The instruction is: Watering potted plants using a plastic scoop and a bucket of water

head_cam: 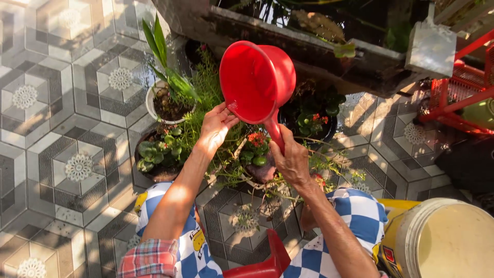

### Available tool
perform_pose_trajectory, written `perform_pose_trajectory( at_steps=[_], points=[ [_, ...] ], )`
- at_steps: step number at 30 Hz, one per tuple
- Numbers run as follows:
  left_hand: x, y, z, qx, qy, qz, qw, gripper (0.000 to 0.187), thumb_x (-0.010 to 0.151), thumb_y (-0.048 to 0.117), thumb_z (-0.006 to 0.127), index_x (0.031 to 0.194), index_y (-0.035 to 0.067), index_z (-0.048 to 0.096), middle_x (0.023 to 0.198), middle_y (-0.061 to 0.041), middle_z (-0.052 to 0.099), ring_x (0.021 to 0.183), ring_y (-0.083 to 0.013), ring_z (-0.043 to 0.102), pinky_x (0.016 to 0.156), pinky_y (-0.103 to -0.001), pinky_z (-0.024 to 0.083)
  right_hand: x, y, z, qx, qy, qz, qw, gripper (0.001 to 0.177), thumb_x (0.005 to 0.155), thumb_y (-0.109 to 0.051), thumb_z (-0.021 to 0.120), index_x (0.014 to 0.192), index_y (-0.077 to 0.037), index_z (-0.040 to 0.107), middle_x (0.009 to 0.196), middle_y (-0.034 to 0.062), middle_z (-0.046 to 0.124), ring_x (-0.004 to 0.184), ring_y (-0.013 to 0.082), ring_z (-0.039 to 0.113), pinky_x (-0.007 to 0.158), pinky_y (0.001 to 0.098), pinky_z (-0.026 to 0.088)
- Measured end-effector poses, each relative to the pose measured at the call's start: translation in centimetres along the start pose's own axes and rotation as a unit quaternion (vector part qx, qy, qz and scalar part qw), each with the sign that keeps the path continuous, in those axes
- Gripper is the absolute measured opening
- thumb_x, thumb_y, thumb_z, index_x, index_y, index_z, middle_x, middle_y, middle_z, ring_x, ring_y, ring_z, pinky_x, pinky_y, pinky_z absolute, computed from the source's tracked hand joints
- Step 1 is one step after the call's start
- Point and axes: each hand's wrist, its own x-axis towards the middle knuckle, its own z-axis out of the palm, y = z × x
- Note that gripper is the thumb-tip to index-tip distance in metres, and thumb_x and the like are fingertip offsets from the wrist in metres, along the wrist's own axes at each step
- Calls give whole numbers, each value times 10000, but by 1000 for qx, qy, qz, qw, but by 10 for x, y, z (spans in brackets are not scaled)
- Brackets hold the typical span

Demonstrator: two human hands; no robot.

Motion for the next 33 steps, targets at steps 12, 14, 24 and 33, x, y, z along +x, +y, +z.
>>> perform_pose_trajectory(
  at_steps=[12, 14, 24, 33],
  points=[
    [64, 37, 8, 26, 2, 93, 995, 585, 908, -102, 387, 1482, -12, 457, 1288, -346, 599, 1165, -537, 634, 973, -682, 510, 48, -28, 28, 34, 34, 47, 998, 455, 974, -299, 679, 1366, -98, 565, 938, 284, 745, 842, 461, 743, 706, 526, 604],
    [70, 39, 3, 18, 14, 90, 996, 598, 895, -102, 394, 1482, -9, 460, 1267, -340, 610, 1133, -529, 654, 952, -675, 530, 48, -20, 35, 32, 37, 39, 998, 447, 977, -305, 678, 1365, -109, 571, 949, 267, 750, 845, 441, 748, 710, 508, 610],
    [117, -8, -27, -89, 47, 32, 994, 549, 894, -104, 441, 1441, -60, 464, 1239, -358, 596, 1119, -542, 647, 980, -741, 479, 45, -14, 42, 12, 47, 31, 998, 445, 972, -297, 693, 1375, -143, 582, 968, 233, 757, 854, 417, 753, 725, 494, 607],
    [49, 42, 8, 76, 109, 53, 990, 577, 978, 48, 447, 1547, 3, 361, 1476, -355, 419, 1313, -605, 476, 1041, -782, 358, 50, -32, 27, 29, 36, 65, 997, 474, 964, -334, 707, 1377, -142, 576, 960, 251, 745, 872, 467, 733, 739, 525, 592]
  ],
)
